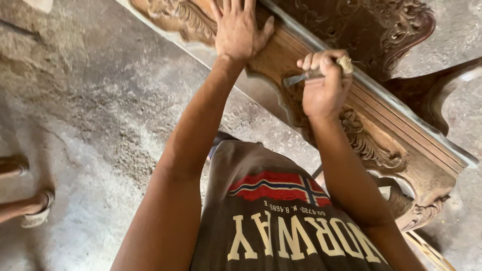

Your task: The person sands the carved rail and legs of a wooden bench, rubbing a sanding block by hand along the carved floral details and edges. They briefly use a small chisel to scrape a carved section, then resume sanding along the rail.

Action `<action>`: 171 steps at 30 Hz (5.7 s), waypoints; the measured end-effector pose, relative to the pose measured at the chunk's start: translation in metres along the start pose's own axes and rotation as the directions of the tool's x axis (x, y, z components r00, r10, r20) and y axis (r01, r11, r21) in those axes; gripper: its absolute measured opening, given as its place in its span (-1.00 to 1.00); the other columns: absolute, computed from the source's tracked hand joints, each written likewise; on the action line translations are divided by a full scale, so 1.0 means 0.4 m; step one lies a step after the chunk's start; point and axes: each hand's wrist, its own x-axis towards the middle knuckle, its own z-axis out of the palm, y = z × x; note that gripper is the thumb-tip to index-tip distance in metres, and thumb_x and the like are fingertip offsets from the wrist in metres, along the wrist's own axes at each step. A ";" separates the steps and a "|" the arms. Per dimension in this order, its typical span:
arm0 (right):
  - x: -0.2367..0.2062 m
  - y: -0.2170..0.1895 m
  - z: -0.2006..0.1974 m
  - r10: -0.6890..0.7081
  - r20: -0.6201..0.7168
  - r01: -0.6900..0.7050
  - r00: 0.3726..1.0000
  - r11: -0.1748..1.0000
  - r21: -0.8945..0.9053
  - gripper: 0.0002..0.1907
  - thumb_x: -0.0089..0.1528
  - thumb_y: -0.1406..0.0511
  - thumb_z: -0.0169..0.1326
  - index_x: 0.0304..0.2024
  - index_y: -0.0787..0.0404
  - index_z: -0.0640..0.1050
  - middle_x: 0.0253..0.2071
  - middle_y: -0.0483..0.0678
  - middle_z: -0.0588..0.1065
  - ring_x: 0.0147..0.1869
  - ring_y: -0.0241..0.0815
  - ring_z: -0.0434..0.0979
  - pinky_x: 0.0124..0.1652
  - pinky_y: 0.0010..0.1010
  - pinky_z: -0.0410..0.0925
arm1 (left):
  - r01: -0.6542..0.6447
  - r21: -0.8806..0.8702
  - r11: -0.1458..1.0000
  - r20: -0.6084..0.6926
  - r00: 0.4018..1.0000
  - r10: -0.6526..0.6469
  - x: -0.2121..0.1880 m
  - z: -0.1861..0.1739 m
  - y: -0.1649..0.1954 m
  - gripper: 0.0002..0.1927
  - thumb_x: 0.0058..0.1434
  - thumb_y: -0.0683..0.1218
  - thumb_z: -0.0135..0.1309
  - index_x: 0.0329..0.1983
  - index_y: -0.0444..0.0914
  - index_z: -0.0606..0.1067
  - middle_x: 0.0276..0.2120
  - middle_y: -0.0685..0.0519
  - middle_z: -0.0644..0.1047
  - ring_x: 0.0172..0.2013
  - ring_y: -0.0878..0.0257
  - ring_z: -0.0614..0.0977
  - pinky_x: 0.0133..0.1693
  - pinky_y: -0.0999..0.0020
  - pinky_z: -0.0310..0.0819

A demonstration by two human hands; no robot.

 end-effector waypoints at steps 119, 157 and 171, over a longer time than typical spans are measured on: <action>0.003 0.006 -0.025 0.015 0.263 0.138 0.965 0.819 -0.556 -0.73 0.23 0.57 -0.06 -0.47 0.16 0.29 -0.52 -0.13 0.32 -0.54 -0.37 0.20 -0.64 -0.54 0.08 | -0.527 -0.295 0.797 -0.095 0.846 0.525 0.144 0.075 -0.104 -0.40 0.31 0.34 0.22 -0.23 -0.33 0.56 -0.17 -0.15 0.58 0.04 -0.08 0.47 0.26 -0.27 -0.04; -0.075 0.005 0.006 -0.052 -0.020 0.042 0.998 0.945 -0.325 -0.83 0.38 0.37 0.03 -0.34 0.13 0.47 -0.60 -0.17 0.39 -0.64 -0.38 0.32 -0.63 -0.51 0.25 | -0.540 -0.298 0.787 -0.067 0.835 0.547 0.146 0.071 -0.103 -0.44 0.31 0.30 0.23 -0.20 -0.31 0.55 -0.16 -0.14 0.57 0.02 -0.08 0.47 0.24 -0.28 0.01; 0.049 0.148 0.046 0.231 -0.182 -0.189 0.956 0.956 0.225 -0.87 0.39 0.35 0.09 -0.30 0.13 0.53 -0.54 -0.16 0.43 -0.52 -0.29 0.37 -0.48 -0.40 0.28 | -0.529 -0.406 0.745 -0.077 0.832 0.549 0.148 0.067 -0.116 -0.50 0.34 0.28 0.18 -0.18 -0.26 0.60 -0.16 -0.07 0.60 0.03 -0.03 0.49 0.24 -0.20 -0.02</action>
